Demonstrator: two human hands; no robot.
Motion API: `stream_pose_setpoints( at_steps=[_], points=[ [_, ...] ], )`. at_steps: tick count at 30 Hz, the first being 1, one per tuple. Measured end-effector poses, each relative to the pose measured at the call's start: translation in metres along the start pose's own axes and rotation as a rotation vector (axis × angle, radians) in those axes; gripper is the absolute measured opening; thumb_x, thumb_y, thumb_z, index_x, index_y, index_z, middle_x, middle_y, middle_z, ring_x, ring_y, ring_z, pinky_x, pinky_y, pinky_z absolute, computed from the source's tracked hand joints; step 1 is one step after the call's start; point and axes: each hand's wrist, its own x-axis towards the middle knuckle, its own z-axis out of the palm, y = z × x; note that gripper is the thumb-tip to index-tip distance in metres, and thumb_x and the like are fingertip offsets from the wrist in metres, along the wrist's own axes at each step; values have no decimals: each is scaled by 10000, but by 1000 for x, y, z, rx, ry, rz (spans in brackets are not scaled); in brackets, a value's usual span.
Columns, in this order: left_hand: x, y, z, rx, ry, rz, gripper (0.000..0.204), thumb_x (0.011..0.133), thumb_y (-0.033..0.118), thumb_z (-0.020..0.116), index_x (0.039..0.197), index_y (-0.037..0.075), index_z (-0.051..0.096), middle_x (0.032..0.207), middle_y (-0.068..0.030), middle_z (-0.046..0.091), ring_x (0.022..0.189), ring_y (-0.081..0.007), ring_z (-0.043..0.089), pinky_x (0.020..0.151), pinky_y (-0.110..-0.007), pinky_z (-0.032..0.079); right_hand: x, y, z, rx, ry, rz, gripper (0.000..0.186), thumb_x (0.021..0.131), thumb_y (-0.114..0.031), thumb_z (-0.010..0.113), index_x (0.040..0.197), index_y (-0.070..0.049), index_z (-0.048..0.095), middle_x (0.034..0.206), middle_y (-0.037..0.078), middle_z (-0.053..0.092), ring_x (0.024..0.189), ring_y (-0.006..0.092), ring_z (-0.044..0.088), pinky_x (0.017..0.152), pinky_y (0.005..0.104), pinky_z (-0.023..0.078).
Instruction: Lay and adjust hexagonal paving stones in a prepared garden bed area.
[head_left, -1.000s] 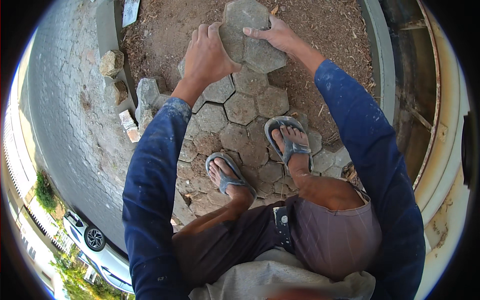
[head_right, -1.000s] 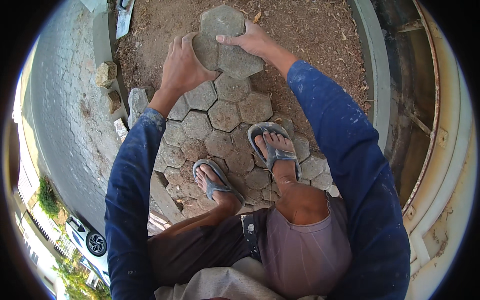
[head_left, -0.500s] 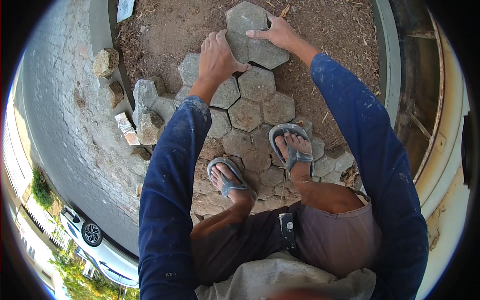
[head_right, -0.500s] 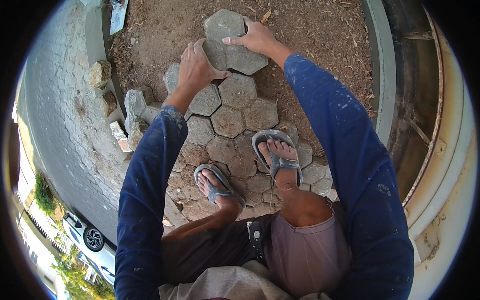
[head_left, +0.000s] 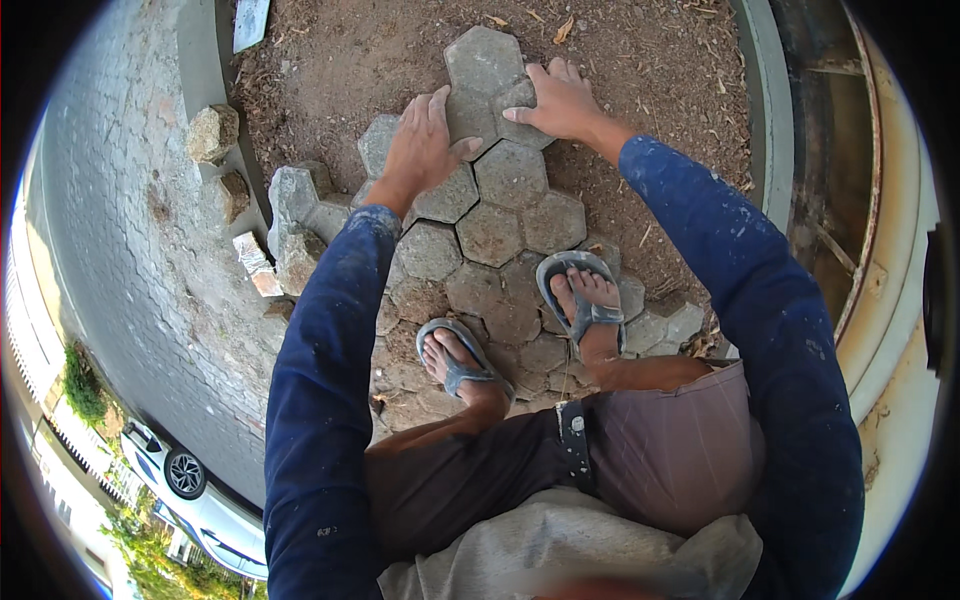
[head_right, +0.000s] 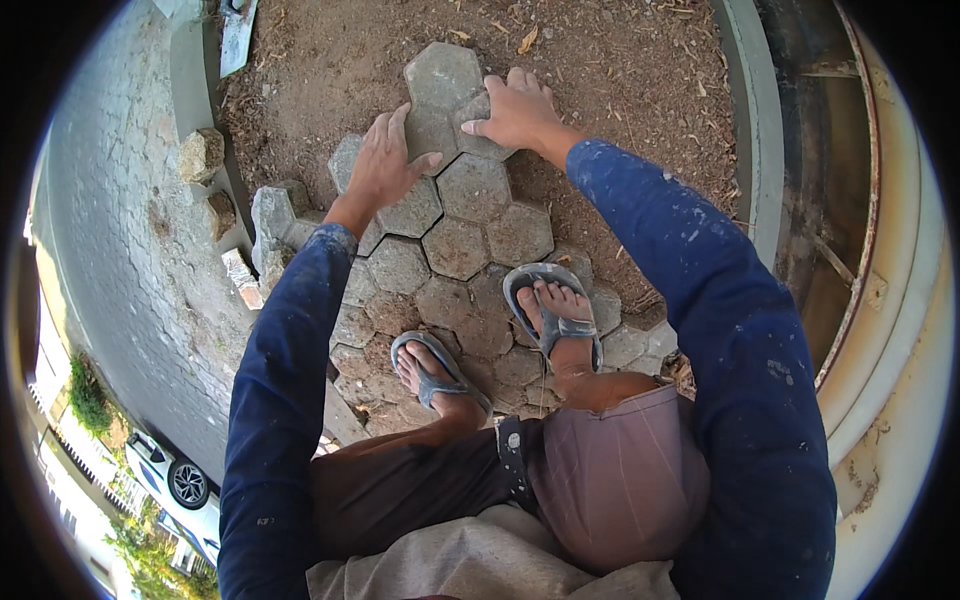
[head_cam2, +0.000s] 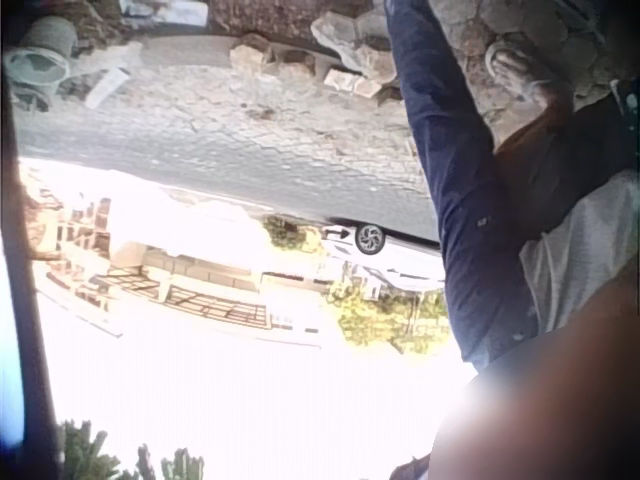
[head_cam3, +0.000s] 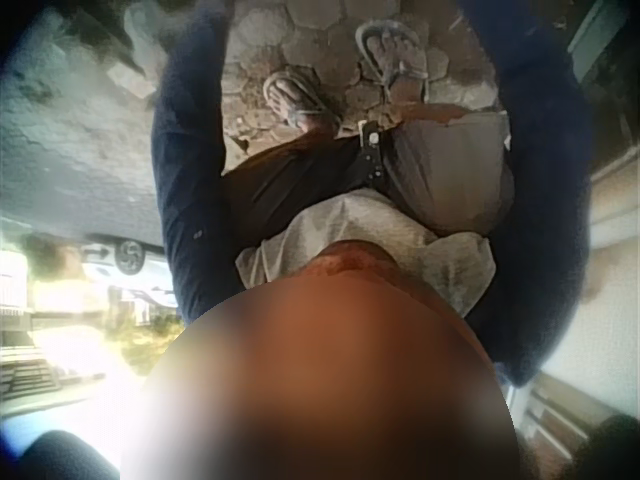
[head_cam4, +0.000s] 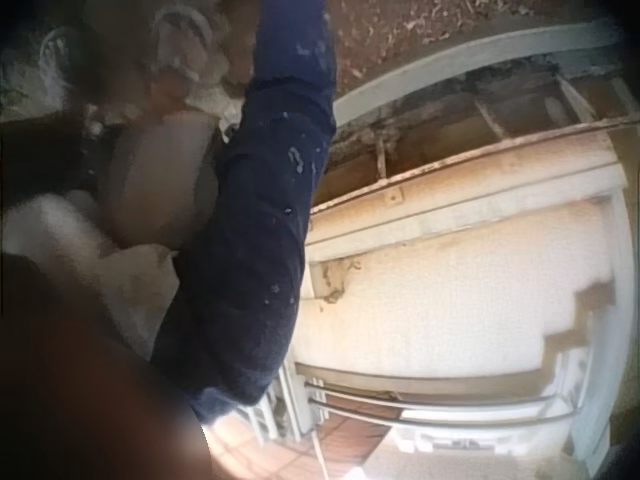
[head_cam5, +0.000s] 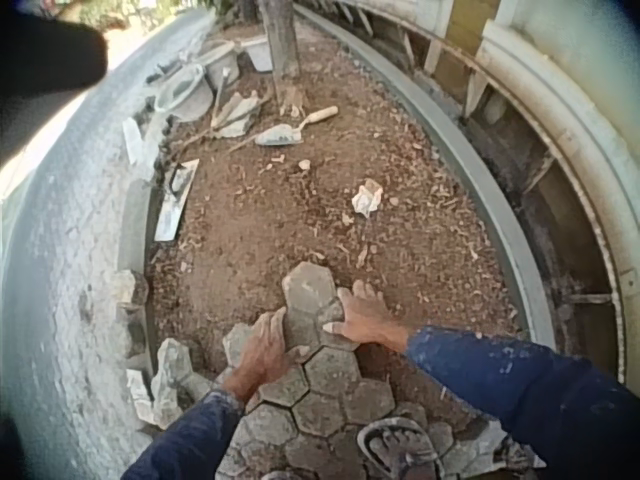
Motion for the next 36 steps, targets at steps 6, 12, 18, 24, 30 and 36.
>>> stream_pose_setpoints(
  at_steps=[6,12,18,24,30,36],
  points=[
    [-1,-4,-1,29,-69,-20,981,844,539,731,1519,-20,291,1387,-256,478,1328,-419,456,1140,-478,358,-11,-7,-1,32,24,63,836,819,-611,739,1359,-14,512,1330,254,487,1299,433,431,1048,574,356],
    [-1,1,-4,73,-114,-90,1027,806,587,731,1531,2,297,1415,-215,488,1362,-390,447,1190,-476,305,-15,-8,-9,67,28,41,814,819,-599,750,1327,-6,521,1335,255,497,1292,422,447,1031,582,371],
    [1,9,-4,100,-129,-125,1024,802,570,746,1529,6,295,1404,-204,499,1361,-373,454,1203,-495,273,-14,-8,-9,71,-35,80,849,819,-597,748,1381,-20,481,1319,214,495,1304,404,430,1067,552,342],
    [4,11,-6,52,-108,-134,1023,748,482,836,1489,-10,332,1388,-212,506,1362,-377,448,1203,-494,268,-21,6,-11,99,143,-29,820,842,-588,732,1390,-20,510,1265,214,527,1267,413,466,1047,530,385],
    [4,12,-5,16,-82,-143,1009,720,416,876,1465,-19,351,1379,-208,507,1372,-387,434,1206,-497,260,27,83,-31,375,332,-116,684,916,-523,678,1362,-17,559,1326,192,563,1318,387,465,1073,492,383],
    [20,29,-6,19,-161,-225,1218,634,546,893,1518,-21,276,1385,-247,487,1368,-401,432,1217,-550,211,42,80,-39,176,731,162,623,934,-516,659,1319,-32,586,1286,196,574,1227,386,523,1067,501,383]
  ],
)
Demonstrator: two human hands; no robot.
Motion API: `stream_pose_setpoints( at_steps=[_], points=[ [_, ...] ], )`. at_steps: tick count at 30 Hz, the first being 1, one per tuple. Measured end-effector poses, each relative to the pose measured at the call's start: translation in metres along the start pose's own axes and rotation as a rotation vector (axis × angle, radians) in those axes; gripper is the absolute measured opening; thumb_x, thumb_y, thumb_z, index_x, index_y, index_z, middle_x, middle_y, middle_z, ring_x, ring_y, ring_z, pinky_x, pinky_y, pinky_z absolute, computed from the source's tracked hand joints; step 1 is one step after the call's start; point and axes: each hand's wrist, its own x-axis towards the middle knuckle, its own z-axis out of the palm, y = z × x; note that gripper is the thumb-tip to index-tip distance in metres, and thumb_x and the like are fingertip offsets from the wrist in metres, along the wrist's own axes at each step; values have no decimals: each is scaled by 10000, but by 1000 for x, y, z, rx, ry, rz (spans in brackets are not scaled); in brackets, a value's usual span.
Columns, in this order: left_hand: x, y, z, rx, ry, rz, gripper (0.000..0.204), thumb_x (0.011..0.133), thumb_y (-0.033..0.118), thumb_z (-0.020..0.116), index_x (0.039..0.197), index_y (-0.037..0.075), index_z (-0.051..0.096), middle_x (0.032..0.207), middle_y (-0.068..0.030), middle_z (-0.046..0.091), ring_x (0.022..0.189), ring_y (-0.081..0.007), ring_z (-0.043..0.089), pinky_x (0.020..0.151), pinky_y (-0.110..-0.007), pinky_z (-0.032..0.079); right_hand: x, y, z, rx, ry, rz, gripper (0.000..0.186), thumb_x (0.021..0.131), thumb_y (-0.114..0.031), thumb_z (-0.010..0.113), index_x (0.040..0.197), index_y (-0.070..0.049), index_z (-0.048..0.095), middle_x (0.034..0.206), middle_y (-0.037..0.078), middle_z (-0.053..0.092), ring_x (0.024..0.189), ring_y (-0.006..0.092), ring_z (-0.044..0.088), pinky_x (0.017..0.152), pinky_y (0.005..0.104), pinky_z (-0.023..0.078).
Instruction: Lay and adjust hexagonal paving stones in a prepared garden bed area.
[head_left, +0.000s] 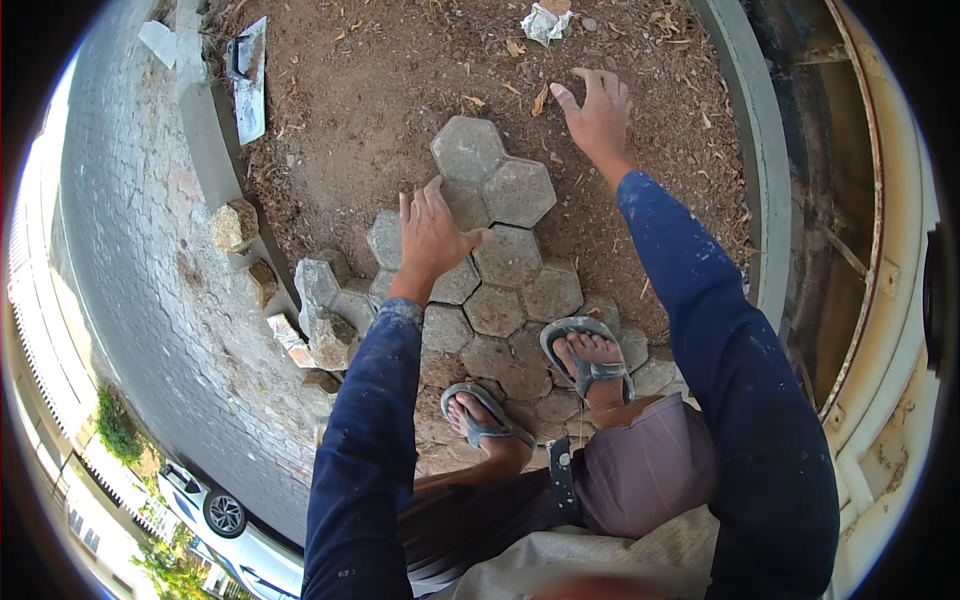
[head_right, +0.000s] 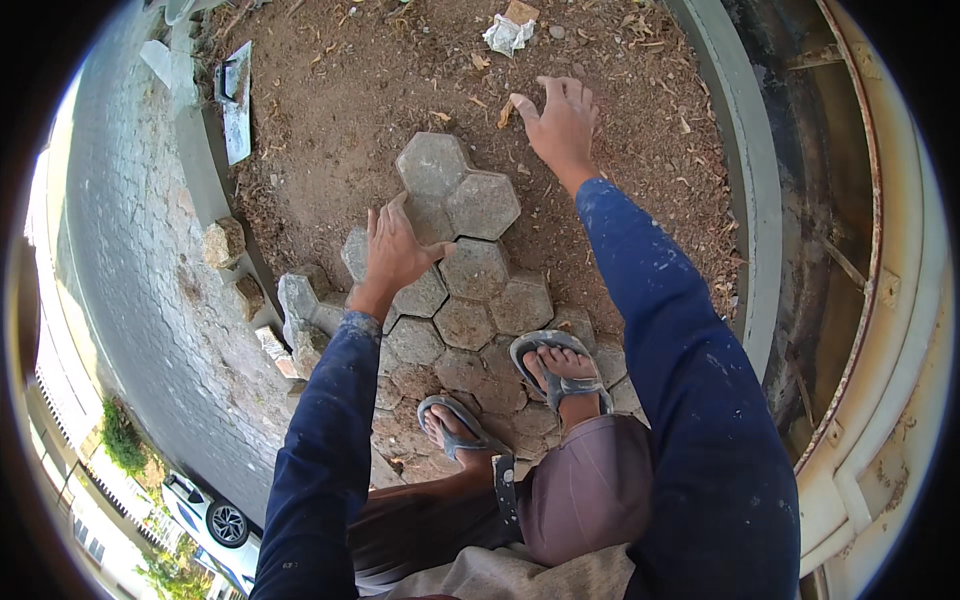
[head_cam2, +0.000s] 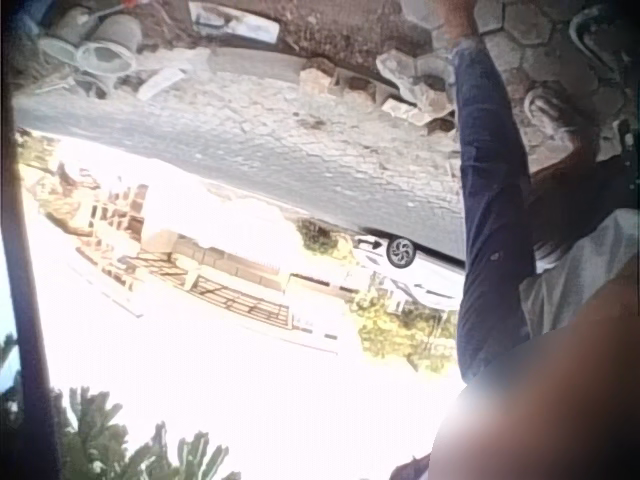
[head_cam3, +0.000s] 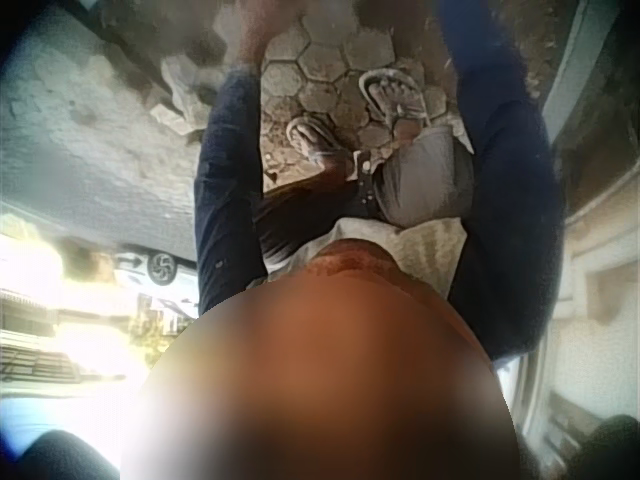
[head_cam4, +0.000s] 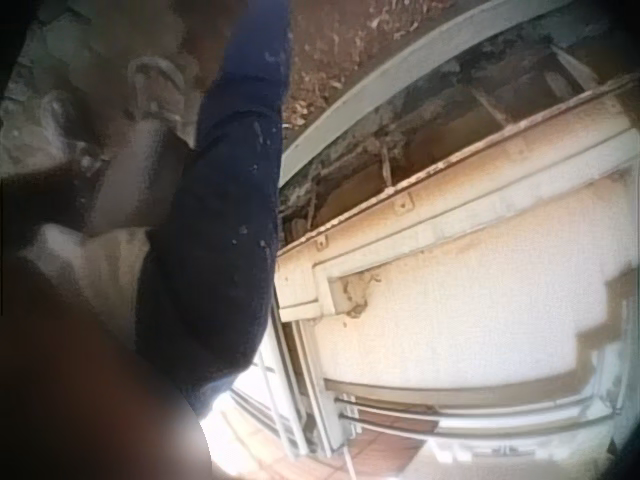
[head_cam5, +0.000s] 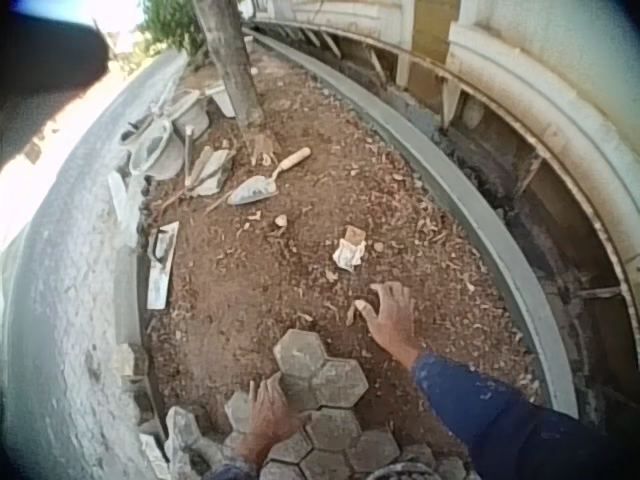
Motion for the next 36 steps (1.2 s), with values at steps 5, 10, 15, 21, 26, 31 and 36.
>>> stream_pose_setpoints(
  at_steps=[5,10,15,21,26,31,36],
  points=[
    [9,31,6,59,126,5,1517,510,749,858,1580,-32,117,1376,-317,468,1345,-461,435,1202,-618,183,-88,-54,-3,185,-425,197,682,913,-576,656,1298,-17,586,1230,248,567,1240,433,508,1043,507,418],
    [40,48,5,-9,-56,-242,1574,480,768,866,1596,7,58,1371,-387,442,1308,-500,458,1110,-590,333,-100,-48,20,296,-499,513,717,910,-600,640,1340,-30,570,1285,326,544,1264,472,487,1061,517,408],
    [53,52,-11,-120,-9,-263,1535,473,768,870,1605,43,127,1257,-366,512,1214,-497,514,1037,-568,391,-82,-48,21,422,-637,533,614,918,-563,636,1317,-97,652,1291,291,609,1230,466,507,1054,516,405],
    [30,55,-55,-72,180,-155,1462,471,763,868,1604,92,233,1188,-290,538,1149,-454,542,1003,-551,411,-81,-82,-36,488,-510,362,567,940,-543,629,1273,-87,686,1157,325,620,1144,454,547,1016,505,424],
    [-68,55,-53,-131,300,-404,1196,722,819,659,1602,109,269,1097,-219,521,1055,-398,521,975,-501,370,-131,-118,-65,472,-620,131,548,972,-495,607,1291,-54,670,995,278,541,997,431,541,886,490,435],
    [-144,44,6,-319,489,-618,882,959,730,399,1580,109,317,1068,-201,508,1022,-385,508,951,-492,348,-188,-142,-75,312,-934,-62,554,947,-481,629,1292,-49,665,1125,373,560,1097,497,558,930,562,435],
    [-178,40,42,-290,494,-749,764,993,616,447,1553,103,366,1115,-200,521,1052,-389,509,969,-503,344,-162,-111,-56,229,-1297,-190,442,924,-483,654,924,-54,760,841,199,702,926,425,665,918,535,463]
  ],
)
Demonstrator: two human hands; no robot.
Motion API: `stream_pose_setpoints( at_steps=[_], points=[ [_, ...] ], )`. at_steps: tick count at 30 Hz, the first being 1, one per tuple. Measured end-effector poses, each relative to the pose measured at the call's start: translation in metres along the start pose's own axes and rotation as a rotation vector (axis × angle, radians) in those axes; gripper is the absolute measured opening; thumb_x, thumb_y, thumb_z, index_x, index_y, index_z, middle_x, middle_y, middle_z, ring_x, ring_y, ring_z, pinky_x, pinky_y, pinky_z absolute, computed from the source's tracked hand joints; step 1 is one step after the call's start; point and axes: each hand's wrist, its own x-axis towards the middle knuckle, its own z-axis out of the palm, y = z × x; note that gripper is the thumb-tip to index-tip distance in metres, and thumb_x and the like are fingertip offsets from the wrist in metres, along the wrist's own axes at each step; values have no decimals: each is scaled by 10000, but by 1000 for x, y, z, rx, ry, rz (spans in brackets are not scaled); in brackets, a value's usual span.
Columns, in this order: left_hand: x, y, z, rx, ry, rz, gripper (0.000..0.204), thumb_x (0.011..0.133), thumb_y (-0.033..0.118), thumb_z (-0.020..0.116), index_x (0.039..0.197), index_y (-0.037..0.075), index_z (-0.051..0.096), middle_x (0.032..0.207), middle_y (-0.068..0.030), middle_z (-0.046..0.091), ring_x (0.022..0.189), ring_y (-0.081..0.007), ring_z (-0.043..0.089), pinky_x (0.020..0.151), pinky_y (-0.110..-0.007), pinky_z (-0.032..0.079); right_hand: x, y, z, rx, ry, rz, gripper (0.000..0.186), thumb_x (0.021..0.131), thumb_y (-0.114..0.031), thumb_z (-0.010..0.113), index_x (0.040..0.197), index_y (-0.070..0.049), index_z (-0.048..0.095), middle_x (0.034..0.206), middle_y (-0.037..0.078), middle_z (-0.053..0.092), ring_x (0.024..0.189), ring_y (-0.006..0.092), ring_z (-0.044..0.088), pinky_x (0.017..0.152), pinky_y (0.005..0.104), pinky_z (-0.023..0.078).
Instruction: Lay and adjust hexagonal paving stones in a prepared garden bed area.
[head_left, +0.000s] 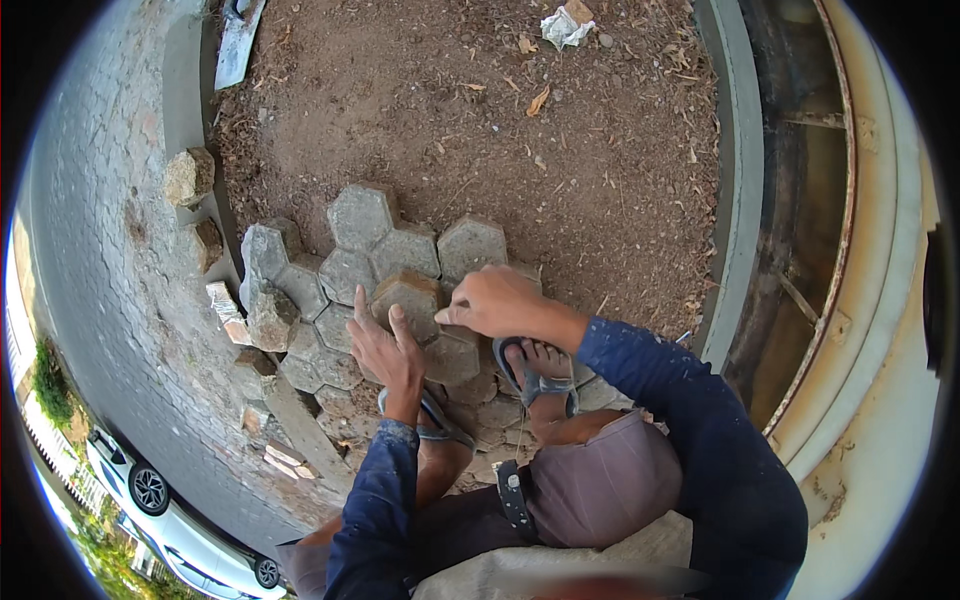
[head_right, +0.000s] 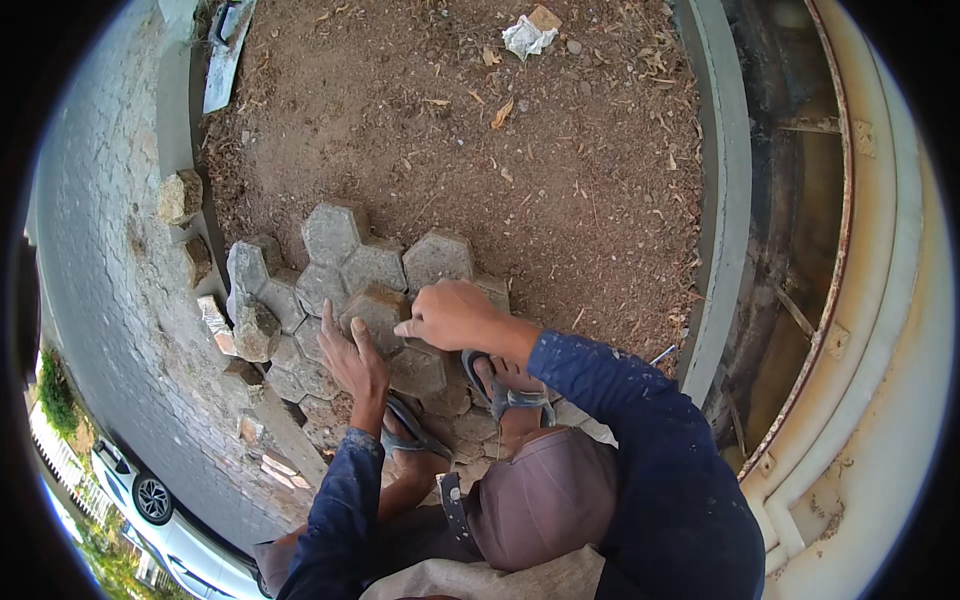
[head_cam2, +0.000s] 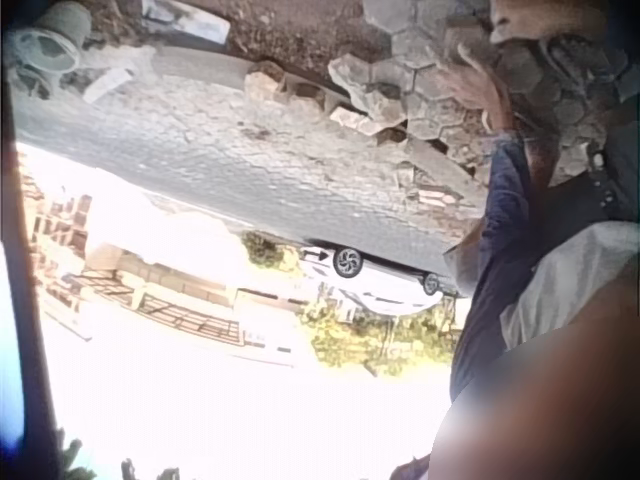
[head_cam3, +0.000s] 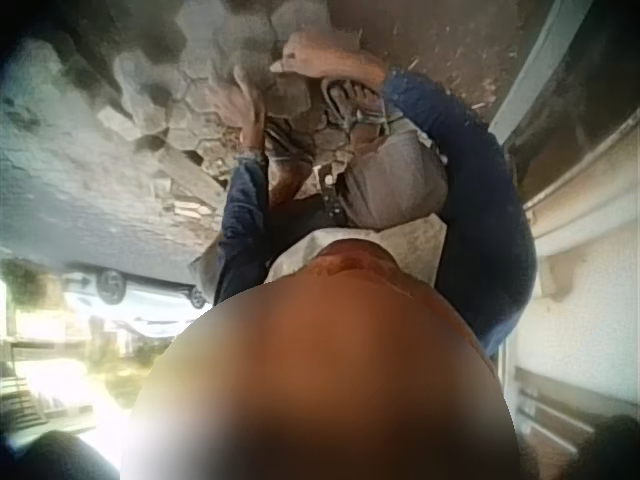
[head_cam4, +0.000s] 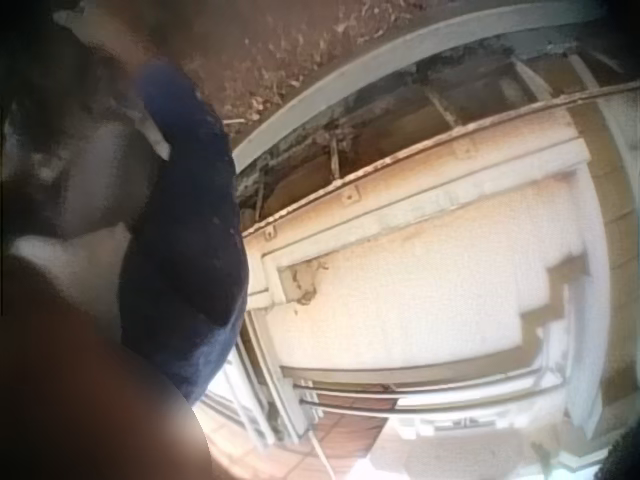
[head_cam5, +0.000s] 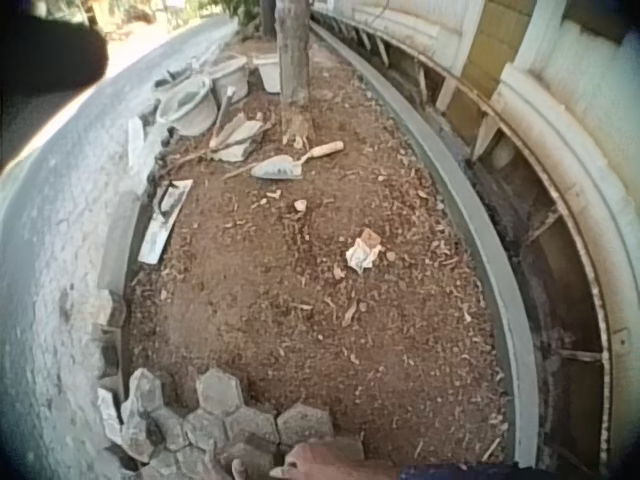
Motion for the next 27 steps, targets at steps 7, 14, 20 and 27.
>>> stream_pose_setpoints(
  at_steps=[7,14,20,27],
  points=[
    [-5,-11,10,222,13,198,740,981,576,493,1515,71,405,1143,-177,541,1089,-380,518,962,-484,365,87,137,-141,-450,1363,212,689,958,-481,630,1426,-2,468,1453,241,471,1372,424,405,1167,516,303],
    [-4,-8,7,202,-1,196,732,960,554,533,1491,62,424,1157,-187,545,1096,-381,520,972,-482,367,115,165,-129,-317,1174,-103,825,938,-525,638,1500,16,369,1530,289,379,1452,438,325,1197,523,267],
    [-2,-9,7,196,-9,194,721,956,551,539,1476,63,436,1185,-187,547,1104,-374,522,970,-484,368,119,160,-155,-416,1214,-103,795,970,-519,592,1514,10,355,1553,294,353,1471,442,292,1214,540,210],
    [-3,-8,6,164,-23,197,703,961,518,541,1483,61,424,1175,-187,539,1120,-381,512,979,-489,362,133,129,-100,-630,866,-259,897,956,-665,480,1545,-7,325,1613,243,282,1510,422,220,1239,555,154]
  ],
)
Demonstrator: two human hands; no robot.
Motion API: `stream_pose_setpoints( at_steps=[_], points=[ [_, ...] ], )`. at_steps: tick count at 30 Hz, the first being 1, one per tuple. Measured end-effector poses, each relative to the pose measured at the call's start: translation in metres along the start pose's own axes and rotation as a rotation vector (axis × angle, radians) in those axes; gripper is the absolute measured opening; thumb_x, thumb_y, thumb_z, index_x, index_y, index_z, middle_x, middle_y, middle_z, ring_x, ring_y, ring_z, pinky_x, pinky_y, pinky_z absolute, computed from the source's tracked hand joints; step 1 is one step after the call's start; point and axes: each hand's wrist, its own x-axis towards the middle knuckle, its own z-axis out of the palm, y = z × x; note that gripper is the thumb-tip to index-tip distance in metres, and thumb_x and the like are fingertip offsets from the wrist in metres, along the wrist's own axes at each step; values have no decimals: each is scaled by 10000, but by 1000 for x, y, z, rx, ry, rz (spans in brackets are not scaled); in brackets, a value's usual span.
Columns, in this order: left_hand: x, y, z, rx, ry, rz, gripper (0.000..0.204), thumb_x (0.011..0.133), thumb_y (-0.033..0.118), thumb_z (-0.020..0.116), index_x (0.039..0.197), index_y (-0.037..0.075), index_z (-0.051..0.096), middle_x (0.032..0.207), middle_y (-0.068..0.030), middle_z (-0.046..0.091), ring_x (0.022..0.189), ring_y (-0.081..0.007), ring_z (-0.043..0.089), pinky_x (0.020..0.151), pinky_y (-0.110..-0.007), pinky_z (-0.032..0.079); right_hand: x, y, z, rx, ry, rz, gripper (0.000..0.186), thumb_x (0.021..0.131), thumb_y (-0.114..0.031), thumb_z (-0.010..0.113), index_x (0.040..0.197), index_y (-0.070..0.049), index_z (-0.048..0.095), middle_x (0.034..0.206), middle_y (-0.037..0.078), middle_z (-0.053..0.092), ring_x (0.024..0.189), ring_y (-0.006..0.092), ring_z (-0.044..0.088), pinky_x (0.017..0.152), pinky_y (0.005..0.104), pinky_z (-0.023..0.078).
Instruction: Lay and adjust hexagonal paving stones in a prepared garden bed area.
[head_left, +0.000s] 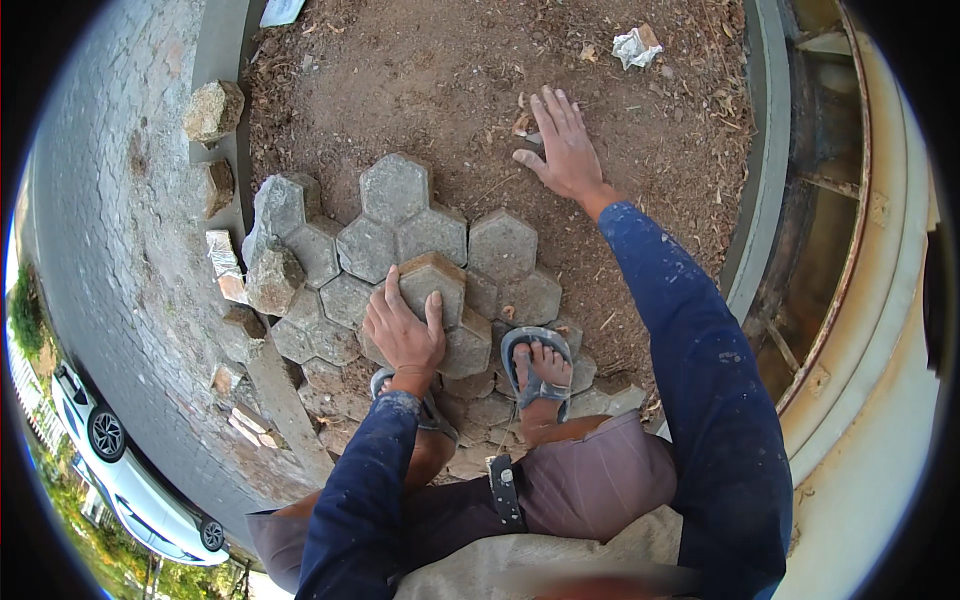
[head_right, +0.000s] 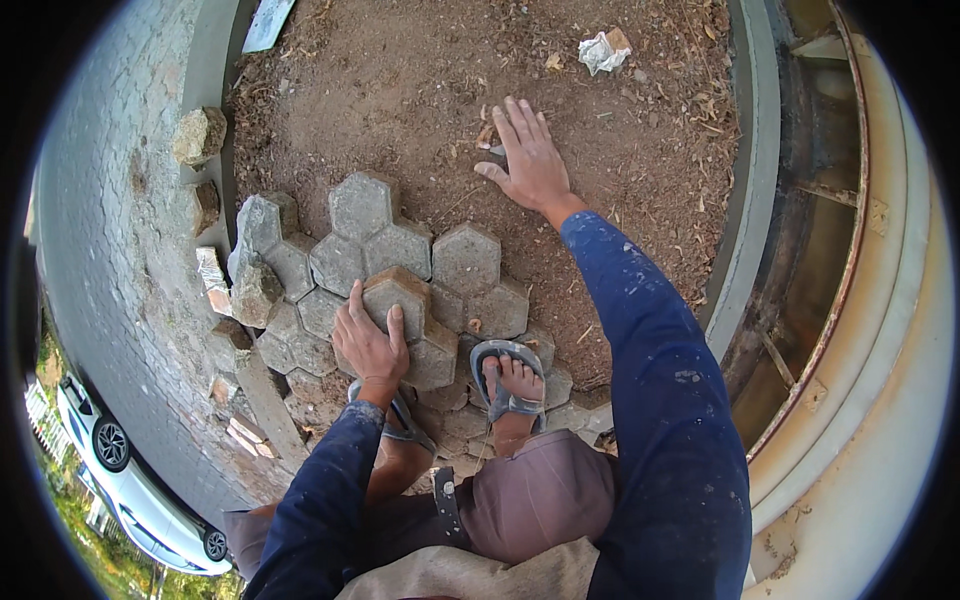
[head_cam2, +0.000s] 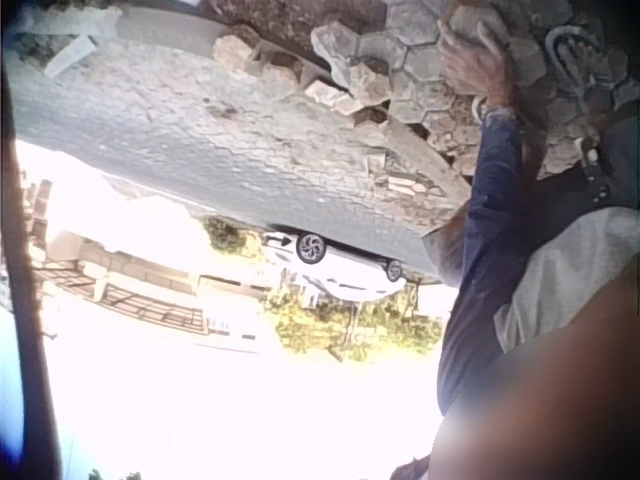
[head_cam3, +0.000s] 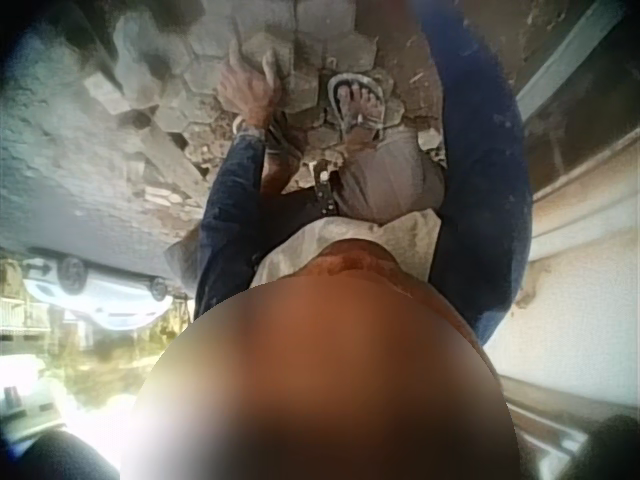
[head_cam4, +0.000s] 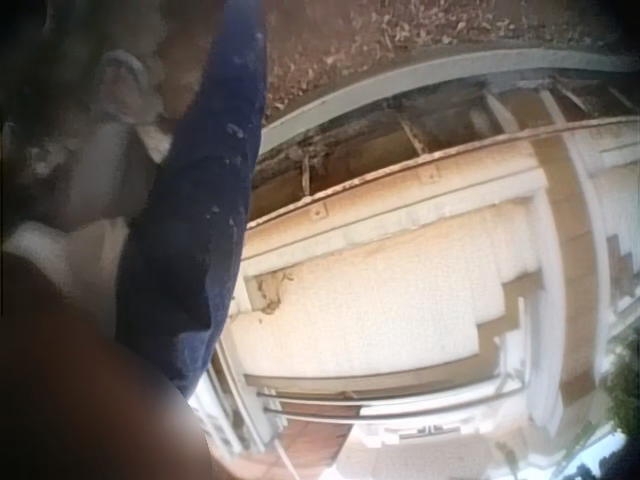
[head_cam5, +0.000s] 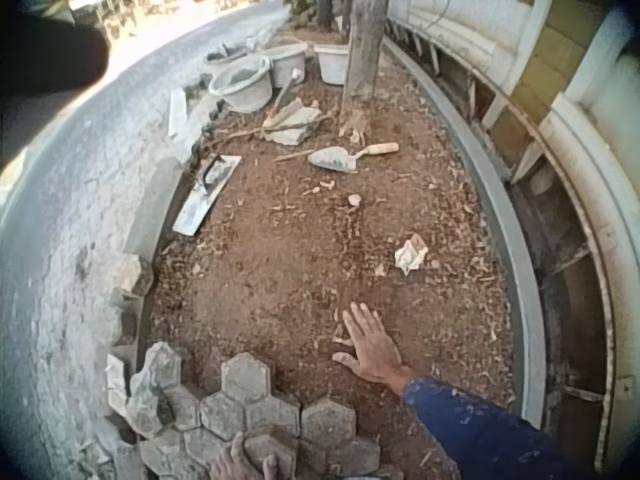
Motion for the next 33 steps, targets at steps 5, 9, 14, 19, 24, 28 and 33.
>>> stream_pose_setpoints(
  at_steps=[5,9,14,19,24,28,33],
  points=[
    [0,-2,1,21,7,4,711,960,532,544,1480,61,425,1170,-188,542,1093,-377,521,966,-489,370,-14,-28,-12,-117,-297,-442,743,898,-705,482,1542,-346,393,1659,-4,269,1533,326,217,1268,545,137],
    [-1,-3,2,23,18,21,718,961,544,544,1481,64,424,1165,-192,545,1071,-376,526,955,-488,376,22,-30,-8,103,-454,-716,670,907,-698,478,1522,-448,389,1664,-58,255,1543,300,191,1268,556,137],
    [0,-1,1,21,11,7,716,961,545,542,1478,62,430,1163,-190,545,1065,-374,527,960,-485,374,83,-29,8,-221,-142,-409,691,912,-758,398,1530,-450,369,1666,-45,247,1543,305,181,1266,573,120],
    [2,0,1,29,51,42,714,964,550,538,1476,62,434,1158,-185,546,1050,-369,528,946,-480,377,45,-38,2,-46,-370,-473,702,928,-741,392,1553,-424,341,1644,-20,304,1526,324,224,1259,586,126],
    [-1,0,1,17,2,-14,703,956,522,550,1475,62,435,1169,-186,547,1098,-376,523,974,-483,362,14,17,-25,-230,-210,-250,682,953,-686,436,1556,-376,362,1642,21,311,1513,367,236,1246,596,137],
    [-1,1,1,14,8,-7,706,954,512,553,1475,52,429,1171,-190,547,1100,-381,523,972,-485,366,23,22,-12,-192,122,165,621,990,-642,432,1537,-351,411,1643,98,299,1489,460,234,1224,612,141],
    [0,2,1,20,13,10,709,955,505,550,1478,44,421,1178,-193,547,1104,-390,522,973,-488,371,42,-40,21,-97,-107,-217,646,982,-665,414,1536,-334,418,1642,66,310,1512,361,247,1237,608,125]
  ],
)
